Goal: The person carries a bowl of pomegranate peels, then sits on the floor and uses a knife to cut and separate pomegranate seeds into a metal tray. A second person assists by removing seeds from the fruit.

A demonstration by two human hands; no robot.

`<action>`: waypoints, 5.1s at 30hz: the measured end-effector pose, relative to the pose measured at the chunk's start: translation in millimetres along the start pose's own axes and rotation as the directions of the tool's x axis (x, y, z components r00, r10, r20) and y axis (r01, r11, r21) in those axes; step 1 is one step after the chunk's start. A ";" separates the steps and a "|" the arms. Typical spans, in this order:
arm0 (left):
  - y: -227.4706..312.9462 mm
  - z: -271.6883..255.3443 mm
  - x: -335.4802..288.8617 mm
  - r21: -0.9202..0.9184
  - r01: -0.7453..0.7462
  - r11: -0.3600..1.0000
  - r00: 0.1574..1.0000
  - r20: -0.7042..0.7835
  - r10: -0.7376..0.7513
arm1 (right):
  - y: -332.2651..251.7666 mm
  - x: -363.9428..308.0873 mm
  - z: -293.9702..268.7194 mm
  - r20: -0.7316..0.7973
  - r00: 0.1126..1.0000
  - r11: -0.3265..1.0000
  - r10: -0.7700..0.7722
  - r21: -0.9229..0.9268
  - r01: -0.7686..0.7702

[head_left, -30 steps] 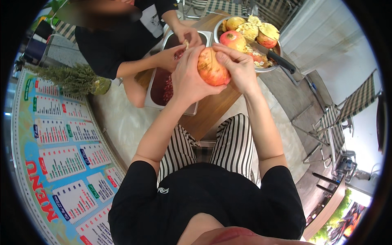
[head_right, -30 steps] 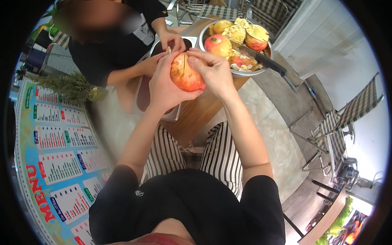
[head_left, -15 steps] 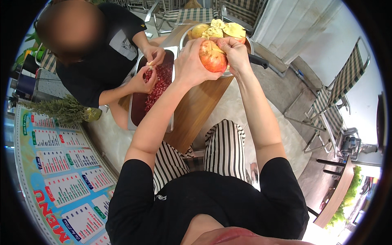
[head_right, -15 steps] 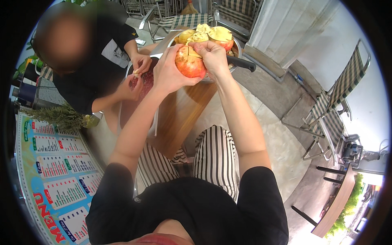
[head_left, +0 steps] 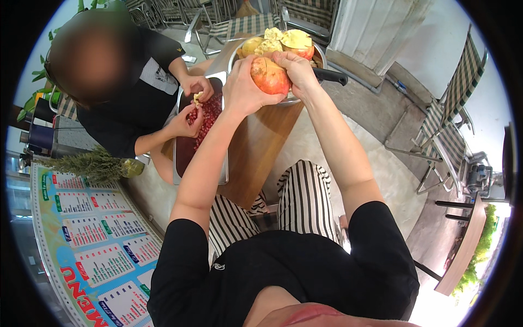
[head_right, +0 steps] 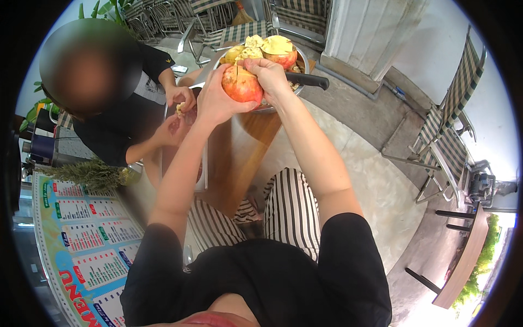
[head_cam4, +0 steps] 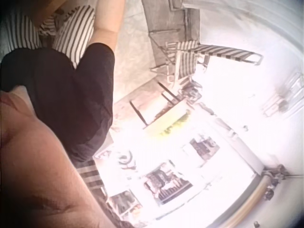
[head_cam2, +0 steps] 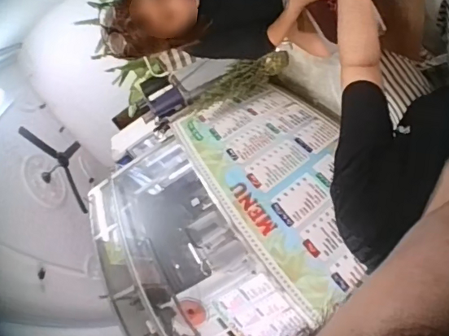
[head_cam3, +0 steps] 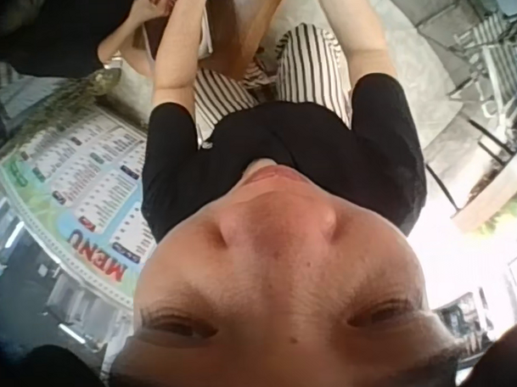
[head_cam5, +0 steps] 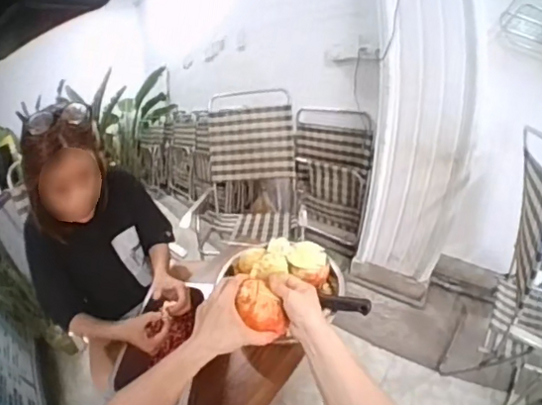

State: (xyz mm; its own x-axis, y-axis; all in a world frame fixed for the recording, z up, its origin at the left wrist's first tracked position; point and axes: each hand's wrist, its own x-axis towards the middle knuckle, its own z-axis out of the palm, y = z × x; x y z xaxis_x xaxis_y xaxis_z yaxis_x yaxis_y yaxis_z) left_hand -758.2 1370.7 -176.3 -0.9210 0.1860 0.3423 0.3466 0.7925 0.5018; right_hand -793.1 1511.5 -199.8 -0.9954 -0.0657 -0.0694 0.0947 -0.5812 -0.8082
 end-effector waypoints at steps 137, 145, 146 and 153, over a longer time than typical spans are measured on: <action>-14.6 -5.1 -76.4 -0.167 0.006 0.986 0.978 -0.207 -0.040 | -9.5 -56.8 25.9 0.523 0.850 0.413 -0.066 -0.761 0.501; -7.5 -7.3 -42.5 -0.069 0.102 0.992 0.970 -0.215 -0.115 | 6.4 -24.4 36.5 0.206 0.938 0.629 -0.277 -0.700 0.339; -5.4 -6.6 -38.9 -0.072 0.110 0.991 0.962 -0.242 -0.124 | 6.7 -20.3 40.9 0.127 0.955 0.772 -0.269 -0.564 0.293; 9.4 1.6 -19.5 -0.159 0.136 0.978 0.922 -0.342 -0.184 | -14.8 -0.3 52.2 -0.077 0.978 0.979 -0.193 -0.080 0.187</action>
State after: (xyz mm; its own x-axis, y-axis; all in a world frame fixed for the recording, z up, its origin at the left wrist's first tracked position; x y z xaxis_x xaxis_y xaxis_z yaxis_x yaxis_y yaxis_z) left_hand -737.2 1375.4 -179.5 -0.8518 -0.1728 0.4946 0.2414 0.7083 0.6634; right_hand -793.6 1477.8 -157.3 -0.9930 0.1103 0.0427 -0.0940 -0.5168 -0.8510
